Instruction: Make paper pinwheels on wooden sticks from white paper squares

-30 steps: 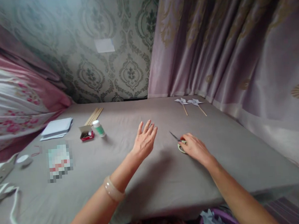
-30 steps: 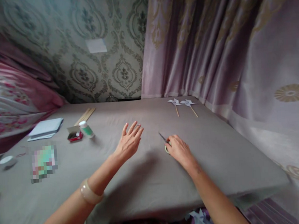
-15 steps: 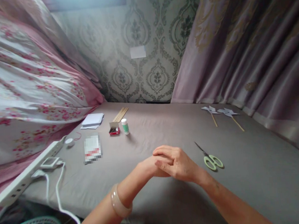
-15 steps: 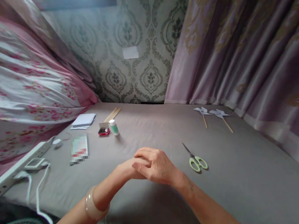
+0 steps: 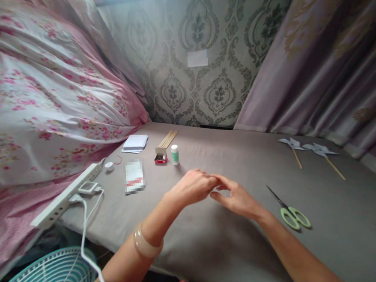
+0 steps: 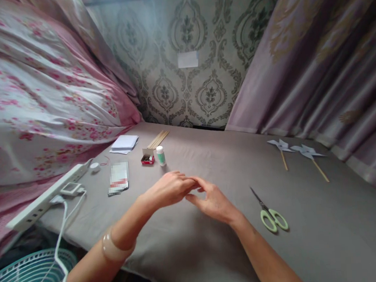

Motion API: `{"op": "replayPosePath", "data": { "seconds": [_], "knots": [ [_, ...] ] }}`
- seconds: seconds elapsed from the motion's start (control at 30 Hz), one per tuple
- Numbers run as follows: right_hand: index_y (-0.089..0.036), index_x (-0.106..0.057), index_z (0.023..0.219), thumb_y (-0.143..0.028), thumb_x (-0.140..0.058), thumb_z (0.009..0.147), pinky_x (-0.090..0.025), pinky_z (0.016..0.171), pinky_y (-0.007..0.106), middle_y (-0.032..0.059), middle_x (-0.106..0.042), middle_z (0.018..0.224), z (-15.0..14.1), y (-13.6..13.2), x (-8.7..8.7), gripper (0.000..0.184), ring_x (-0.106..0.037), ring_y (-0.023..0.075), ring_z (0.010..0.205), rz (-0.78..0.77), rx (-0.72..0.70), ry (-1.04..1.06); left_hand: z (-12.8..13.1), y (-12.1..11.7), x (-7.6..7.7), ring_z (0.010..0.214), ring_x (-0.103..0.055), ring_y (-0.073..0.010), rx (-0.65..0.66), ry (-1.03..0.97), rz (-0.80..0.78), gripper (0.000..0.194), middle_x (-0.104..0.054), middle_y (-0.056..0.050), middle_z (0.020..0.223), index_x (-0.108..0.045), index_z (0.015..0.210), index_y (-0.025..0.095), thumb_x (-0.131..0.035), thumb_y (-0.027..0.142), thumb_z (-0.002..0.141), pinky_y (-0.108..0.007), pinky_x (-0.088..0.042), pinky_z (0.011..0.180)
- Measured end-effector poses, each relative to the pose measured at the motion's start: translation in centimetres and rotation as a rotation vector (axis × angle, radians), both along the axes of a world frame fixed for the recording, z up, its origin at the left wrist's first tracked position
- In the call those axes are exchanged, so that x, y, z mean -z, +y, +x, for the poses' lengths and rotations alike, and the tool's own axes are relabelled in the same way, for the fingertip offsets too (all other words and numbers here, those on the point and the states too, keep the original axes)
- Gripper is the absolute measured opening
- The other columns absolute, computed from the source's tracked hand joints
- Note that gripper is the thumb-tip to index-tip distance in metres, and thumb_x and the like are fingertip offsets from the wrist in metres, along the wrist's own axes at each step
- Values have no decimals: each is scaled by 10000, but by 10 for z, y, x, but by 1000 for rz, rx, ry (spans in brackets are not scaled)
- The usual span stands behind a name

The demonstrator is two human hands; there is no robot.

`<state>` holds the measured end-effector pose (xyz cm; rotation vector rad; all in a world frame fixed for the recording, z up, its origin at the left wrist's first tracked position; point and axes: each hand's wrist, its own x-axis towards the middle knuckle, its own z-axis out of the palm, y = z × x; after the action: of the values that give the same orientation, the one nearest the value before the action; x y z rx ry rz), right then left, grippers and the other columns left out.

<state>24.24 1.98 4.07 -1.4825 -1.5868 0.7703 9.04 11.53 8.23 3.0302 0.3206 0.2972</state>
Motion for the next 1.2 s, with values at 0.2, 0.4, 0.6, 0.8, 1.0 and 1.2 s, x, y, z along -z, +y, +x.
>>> {"op": "replayPosePath", "data": {
  "seconds": [0.2,0.4,0.6,0.8,1.0,1.2],
  "knots": [
    [-164,-655,1071,-366,-554,835,-543,793,351,103,-712,1003,16,6,52,327,-663,197,853,-74,123,-24,-44,54,-4,778,-660,-162,-422,-348,-8,258,-720,-68,846,-697,913,184,-475,315,931,-235,-450,682],
    [-191,-685,968,-382,-507,875,-516,808,332,74,-705,985,18,5,59,278,-651,190,861,-56,90,-100,-81,86,3,585,-590,-115,-735,-877,-350,244,-676,-13,666,-698,836,153,-588,371,823,-206,-429,563],
    [-206,-676,962,-373,-491,886,-497,840,320,68,-694,1006,19,4,66,261,-642,195,931,-30,102,-111,-116,137,27,631,-630,-145,-1171,-1103,-388,297,-701,-58,729,-684,889,99,-547,346,795,-229,-485,592],
    [-215,-680,948,-383,-497,879,-503,819,316,65,-692,997,18,5,70,258,-642,194,891,-26,124,-106,-147,188,39,925,-680,-214,-1401,-787,-197,334,-730,-142,986,-692,1014,73,-492,233,799,-269,-499,832],
    [-212,-675,947,-399,-489,889,-495,853,329,74,-689,1015,18,5,70,271,-643,205,934,-32,121,-102,-151,232,35,1010,-663,-249,-1369,-450,-177,306,-742,-113,1007,-743,963,134,-543,190,739,-271,-474,887],
    [-220,-668,965,-393,-465,920,-490,882,324,74,-689,1025,16,6,69,271,-641,202,969,-45,111,-109,-141,278,32,1080,-633,-272,-1338,-179,-154,349,-715,-142,1092,-734,997,148,-596,177,678,-287,-474,892]
  ]
}}
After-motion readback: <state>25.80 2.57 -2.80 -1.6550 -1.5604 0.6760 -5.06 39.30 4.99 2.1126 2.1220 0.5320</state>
